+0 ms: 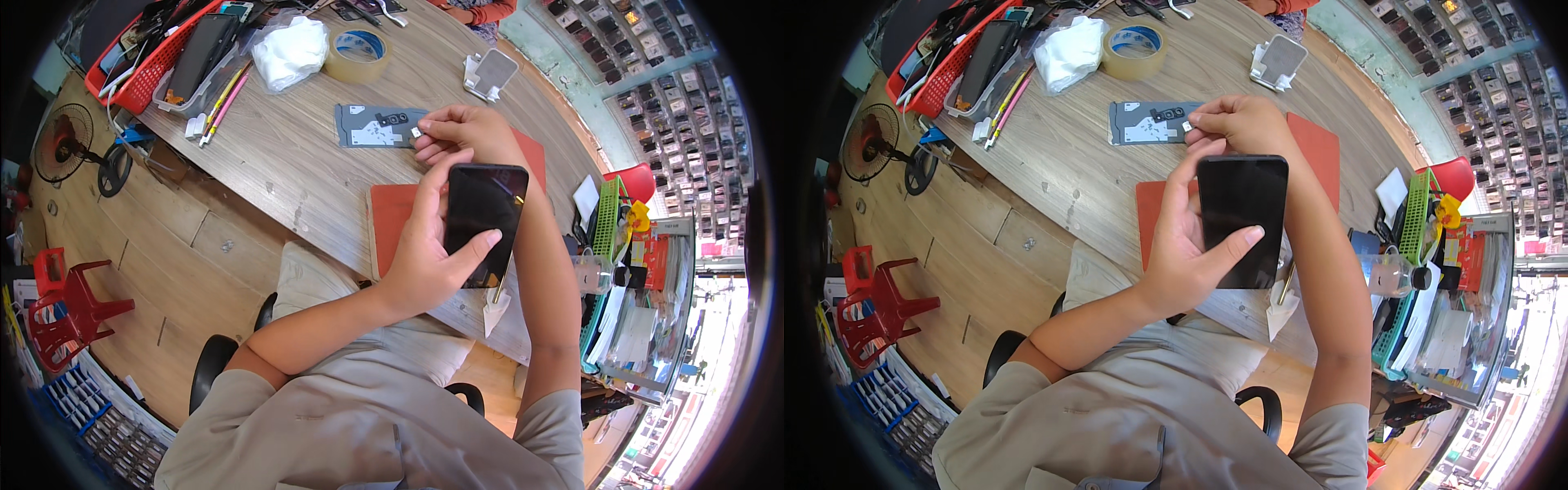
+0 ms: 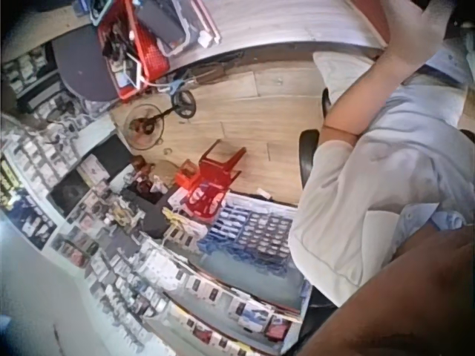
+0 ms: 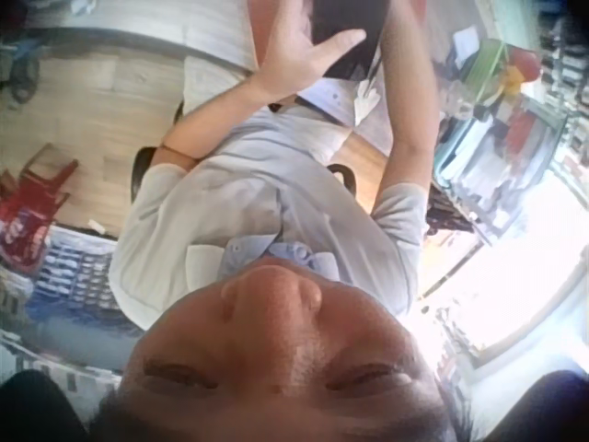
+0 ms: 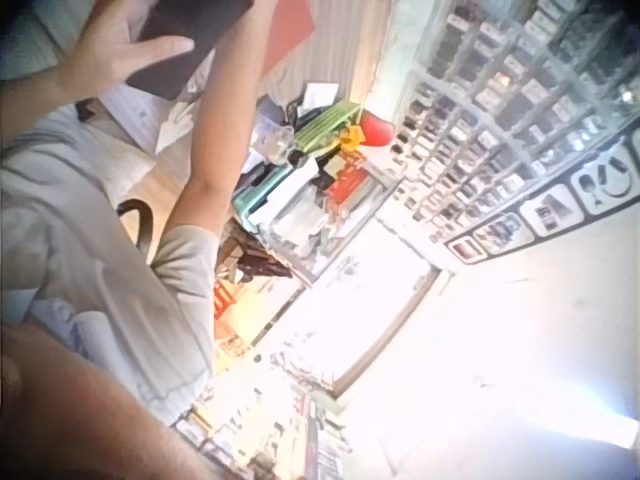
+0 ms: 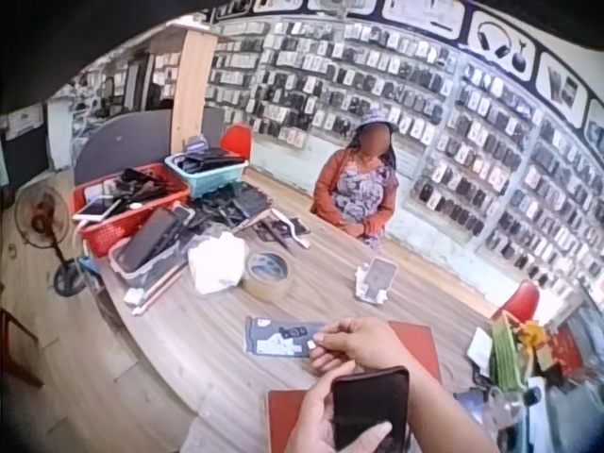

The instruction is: The person uses a screwdriver to remove screws from a smartphone, then uses a prying tool to separate the screen assembly from the frame. They lift the screen, detach a ribbon cable, and set the screen aside, leaving the phone partially disassembled.

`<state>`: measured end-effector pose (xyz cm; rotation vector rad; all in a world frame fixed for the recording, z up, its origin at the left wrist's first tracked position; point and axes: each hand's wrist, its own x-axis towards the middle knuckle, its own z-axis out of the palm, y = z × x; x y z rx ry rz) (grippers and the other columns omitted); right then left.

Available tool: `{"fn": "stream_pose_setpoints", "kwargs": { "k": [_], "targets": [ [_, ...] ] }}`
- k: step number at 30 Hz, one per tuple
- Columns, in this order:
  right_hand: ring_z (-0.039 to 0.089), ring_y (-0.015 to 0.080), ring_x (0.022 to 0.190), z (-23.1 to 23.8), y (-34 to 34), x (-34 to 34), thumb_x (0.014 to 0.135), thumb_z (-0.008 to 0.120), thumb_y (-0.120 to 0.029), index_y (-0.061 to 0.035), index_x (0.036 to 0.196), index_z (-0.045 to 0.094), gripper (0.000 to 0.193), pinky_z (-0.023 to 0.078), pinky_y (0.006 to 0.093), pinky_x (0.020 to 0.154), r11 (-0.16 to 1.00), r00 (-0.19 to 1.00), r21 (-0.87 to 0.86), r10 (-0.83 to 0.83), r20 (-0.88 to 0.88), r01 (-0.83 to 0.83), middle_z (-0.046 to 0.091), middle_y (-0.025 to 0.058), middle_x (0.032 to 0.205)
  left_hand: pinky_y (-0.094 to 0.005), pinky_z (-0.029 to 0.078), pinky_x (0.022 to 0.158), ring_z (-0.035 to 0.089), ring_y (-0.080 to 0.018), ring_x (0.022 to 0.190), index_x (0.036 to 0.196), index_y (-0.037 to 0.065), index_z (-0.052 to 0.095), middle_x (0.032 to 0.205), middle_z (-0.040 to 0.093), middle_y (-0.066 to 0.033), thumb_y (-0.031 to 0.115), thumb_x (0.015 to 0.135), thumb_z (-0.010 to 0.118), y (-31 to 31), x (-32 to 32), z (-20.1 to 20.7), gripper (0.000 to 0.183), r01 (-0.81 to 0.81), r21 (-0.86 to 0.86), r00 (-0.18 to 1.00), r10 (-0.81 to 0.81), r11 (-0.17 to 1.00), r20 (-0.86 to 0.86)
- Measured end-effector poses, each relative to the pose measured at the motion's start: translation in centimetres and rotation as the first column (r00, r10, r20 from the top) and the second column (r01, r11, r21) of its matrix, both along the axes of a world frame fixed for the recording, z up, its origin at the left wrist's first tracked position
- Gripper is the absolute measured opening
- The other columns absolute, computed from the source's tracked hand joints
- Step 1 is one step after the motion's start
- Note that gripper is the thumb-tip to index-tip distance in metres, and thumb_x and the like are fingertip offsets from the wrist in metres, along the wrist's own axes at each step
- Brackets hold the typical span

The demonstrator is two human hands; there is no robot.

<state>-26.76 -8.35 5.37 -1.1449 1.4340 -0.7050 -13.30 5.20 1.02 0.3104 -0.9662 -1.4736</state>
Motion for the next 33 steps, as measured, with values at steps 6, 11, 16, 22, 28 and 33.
{"fn": "stream_pose_setpoints", "kwargs": {
  "k": [6, 11, 16, 22, 28, 33],
  "targets": [
    [0.08, 0.0233, 0.077, -1.5, -2.3, 0.7, 0.105, 0.079, -0.01, 0.009, 0.118, 0.073, 0.023, 0.064, 0.0327, 0.065, 0.997, 0.999, 0.067, 0.05, -0.016, -0.049, 0.08, 0.018, 0.095, -0.0408, 0.051, 0.122, 0.061, -0.0232, 0.144, 0.175, 0.002, 0.017, 0.159, 0.052, -0.0194, -0.009, 0.101, 0.074, -0.1, 0.0, -0.2, 0.094, 0.011, 0.076, 0.998, -0.007, 0.997, -0.055],
    [0.08, 0.0236, 0.074, -1.7, -2.8, 1.2, 0.104, 0.08, -0.008, 0.0087, 0.118, 0.071, 0.024, 0.064, 0.0333, 0.062, 0.995, 0.995, 0.083, 0.067, -0.079, -0.061, 0.08, 0.0186, 0.094, -0.0412, 0.052, 0.122, 0.06, -0.0231, 0.145, 0.175, 0.003, 0.016, 0.159, 0.052, -0.0195, -0.01, 0.102, 0.073, -0.3, -0.3, -0.5, 0.093, 0.003, 0.087, 0.998, 0.003, 0.996, -0.065],
    [0.079, 0.0235, 0.069, -1.6, -3.3, 1.5, 0.101, 0.083, -0.008, 0.0078, 0.117, 0.068, 0.027, 0.062, 0.0334, 0.057, 0.993, 0.983, 0.08, 0.096, -0.158, -0.084, 0.08, 0.0189, 0.088, -0.0415, 0.051, 0.122, 0.06, -0.0229, 0.145, 0.175, 0.003, 0.017, 0.159, 0.052, -0.0188, -0.01, 0.102, 0.072, -0.3, -0.1, -0.3, 0.093, -0.008, 0.064, 0.998, 0.012, 0.998, -0.062],
    [0.078, 0.0215, 0.068, -1.2, -3.6, 1.8, 0.098, 0.088, -0.008, 0.0068, 0.116, 0.068, 0.031, 0.06, 0.0324, 0.055, 0.991, 0.957, 0.079, 0.122, -0.264, -0.104, 0.079, 0.0166, 0.082, -0.0413, 0.051, 0.122, 0.06, -0.0224, 0.144, 0.175, 0.003, 0.017, 0.157, 0.053, -0.0181, -0.01, 0.102, 0.073, -0.5, -0.2, -0.3, 0.093, -0.017, 0.074, 0.998, 0.021, 0.997, -0.051],
    [0.077, 0.0198, 0.067, -1.2, -3.2, 1.6, 0.098, 0.088, -0.01, 0.0063, 0.117, 0.069, 0.032, 0.058, 0.031, 0.054, 0.994, 0.97, 0.053, 0.101, -0.223, -0.091, 0.079, 0.0147, 0.081, -0.0412, 0.051, 0.122, 0.061, -0.0222, 0.143, 0.175, 0.003, 0.017, 0.156, 0.053, -0.0179, -0.01, 0.103, 0.073, -0.3, -0.3, -0.3, 0.093, -0.014, 0.074, 0.999, 0.018, 0.997, -0.041],
    [0.073, 0.0148, 0.064, 1.4, -1.3, 0.6, 0.099, 0.087, -0.013, 0.0058, 0.118, 0.07, 0.032, 0.055, 0.0281, 0.053, 0.999, 0.99, -0.042, 0.019, -0.139, -0.025, 0.077, 0.0116, 0.08, -0.0408, 0.051, 0.122, 0.061, -0.0227, 0.143, 0.175, 0.003, 0.018, 0.159, 0.053, -0.019, -0.01, 0.103, 0.073, -0.4, -0.5, -0.4, 0.092, -0.072, 0.073, 0.997, 0.074, 0.995, -0.024]
  ]
}}
